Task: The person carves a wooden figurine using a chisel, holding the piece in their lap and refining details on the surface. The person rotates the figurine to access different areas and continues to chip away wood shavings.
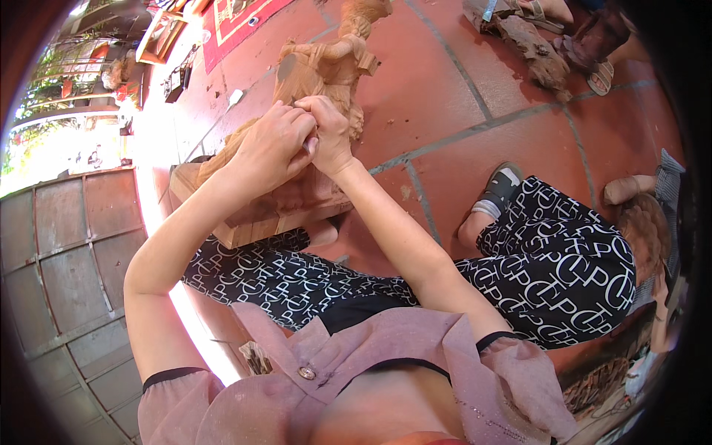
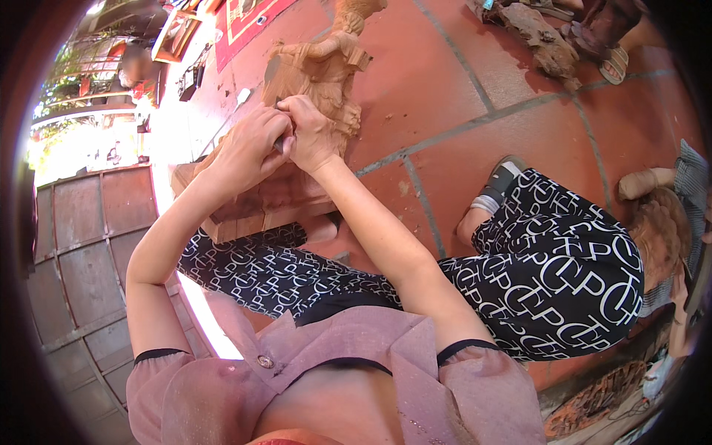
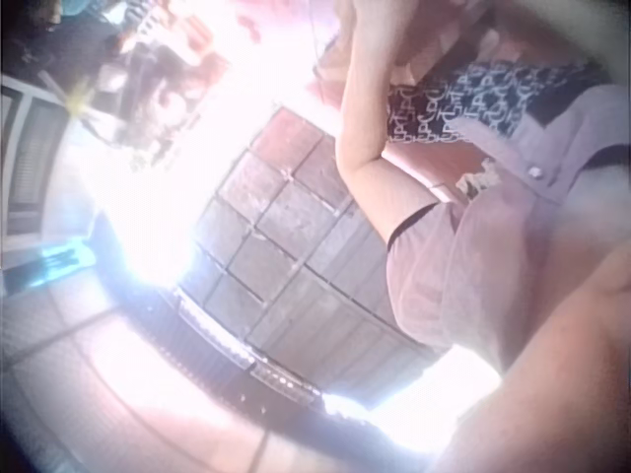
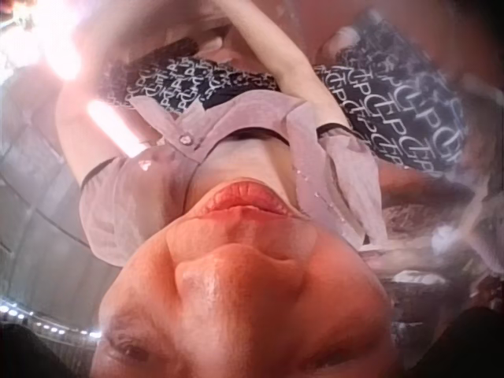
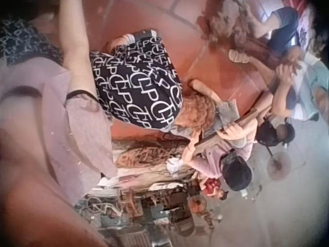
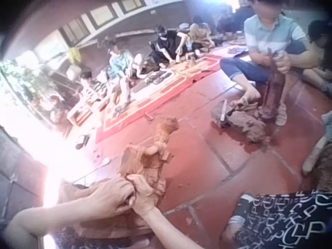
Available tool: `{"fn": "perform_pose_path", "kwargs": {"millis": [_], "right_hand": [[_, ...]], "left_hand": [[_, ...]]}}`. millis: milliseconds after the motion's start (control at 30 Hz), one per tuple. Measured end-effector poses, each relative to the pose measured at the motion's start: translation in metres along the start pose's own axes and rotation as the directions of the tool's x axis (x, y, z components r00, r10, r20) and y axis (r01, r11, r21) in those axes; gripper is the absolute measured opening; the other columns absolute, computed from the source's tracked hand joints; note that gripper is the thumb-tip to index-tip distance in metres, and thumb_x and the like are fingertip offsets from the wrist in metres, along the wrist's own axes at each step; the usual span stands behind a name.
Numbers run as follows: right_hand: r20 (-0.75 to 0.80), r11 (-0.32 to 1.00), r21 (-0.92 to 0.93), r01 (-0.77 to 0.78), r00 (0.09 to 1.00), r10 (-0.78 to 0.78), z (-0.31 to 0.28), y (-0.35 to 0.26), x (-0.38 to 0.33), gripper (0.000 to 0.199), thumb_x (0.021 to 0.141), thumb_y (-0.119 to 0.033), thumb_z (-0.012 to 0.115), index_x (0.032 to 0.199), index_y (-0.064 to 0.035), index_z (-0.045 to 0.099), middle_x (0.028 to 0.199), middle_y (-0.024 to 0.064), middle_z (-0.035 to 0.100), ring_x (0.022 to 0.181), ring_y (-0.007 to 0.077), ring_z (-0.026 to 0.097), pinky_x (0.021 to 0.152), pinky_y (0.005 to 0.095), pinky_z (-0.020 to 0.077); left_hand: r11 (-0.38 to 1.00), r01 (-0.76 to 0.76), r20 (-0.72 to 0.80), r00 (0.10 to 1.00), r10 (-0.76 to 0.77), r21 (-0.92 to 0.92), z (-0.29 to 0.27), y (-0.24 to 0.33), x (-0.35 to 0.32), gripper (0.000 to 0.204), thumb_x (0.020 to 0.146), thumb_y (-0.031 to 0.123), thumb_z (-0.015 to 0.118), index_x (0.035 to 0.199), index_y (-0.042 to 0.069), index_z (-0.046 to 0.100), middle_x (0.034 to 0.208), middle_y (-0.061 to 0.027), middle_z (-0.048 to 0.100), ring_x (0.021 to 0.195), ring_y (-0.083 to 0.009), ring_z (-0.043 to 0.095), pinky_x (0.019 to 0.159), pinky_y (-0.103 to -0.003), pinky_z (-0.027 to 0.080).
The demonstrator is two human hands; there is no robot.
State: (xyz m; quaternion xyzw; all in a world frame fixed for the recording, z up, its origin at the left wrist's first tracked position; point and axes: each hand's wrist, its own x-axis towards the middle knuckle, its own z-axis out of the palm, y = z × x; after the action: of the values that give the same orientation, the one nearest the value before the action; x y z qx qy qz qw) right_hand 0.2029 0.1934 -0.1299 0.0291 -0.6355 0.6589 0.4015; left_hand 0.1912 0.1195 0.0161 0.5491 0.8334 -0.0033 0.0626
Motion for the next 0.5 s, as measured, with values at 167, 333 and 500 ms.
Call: {"fn": "perform_pose_path", "kwargs": {"millis": [167,333,500], "right_hand": [[-0.076,1.000,0.004,-0.009,0.997,0.009,-0.003,0.005,0.007,0.028,0.070,-0.009,0.059,0.097,-0.0058,0.055,0.094,0.0153,0.057,0.086,0.0343,0.059,0.074,0.0381,0.0489],[0.055,0.996,0.046,-0.074,0.996,0.071,0.003,-0.008,-0.006,0.025,0.072,-0.016,0.062,0.094,-0.0071,0.058,0.086,0.0137,0.057,0.081,0.0336,0.058,0.070,0.0396,0.0480],[-0.057,0.985,0.170,-0.026,0.998,0.037,0.008,-0.020,0.004,0.047,0.085,-0.051,0.048,0.099,-0.0080,0.061,0.075,0.0138,0.057,0.073,0.0344,0.057,0.066,0.0406,0.0474]], "left_hand": [[0.991,-0.130,-0.107,0.986,0.127,-0.023,0.008,-0.008,0.013,0.017,0.079,0.010,0.060,0.086,0.001,0.048,0.084,-0.0146,0.052,0.084,-0.0323,0.050,0.074,-0.040,0.041],[0.978,0.182,0.033,0.983,-0.180,-0.099,-0.002,0.013,-0.003,0.014,0.079,0.007,0.060,0.085,0.001,0.049,0.084,-0.0141,0.052,0.078,-0.0320,0.052,0.070,-0.039,0.043],[0.961,0.216,-0.067,0.971,-0.230,-0.170,-0.014,0.016,-0.001,0.013,0.079,0.006,0.061,0.086,0.002,0.052,0.086,-0.0138,0.055,0.077,-0.0319,0.055,0.068,-0.038,0.045]]}}
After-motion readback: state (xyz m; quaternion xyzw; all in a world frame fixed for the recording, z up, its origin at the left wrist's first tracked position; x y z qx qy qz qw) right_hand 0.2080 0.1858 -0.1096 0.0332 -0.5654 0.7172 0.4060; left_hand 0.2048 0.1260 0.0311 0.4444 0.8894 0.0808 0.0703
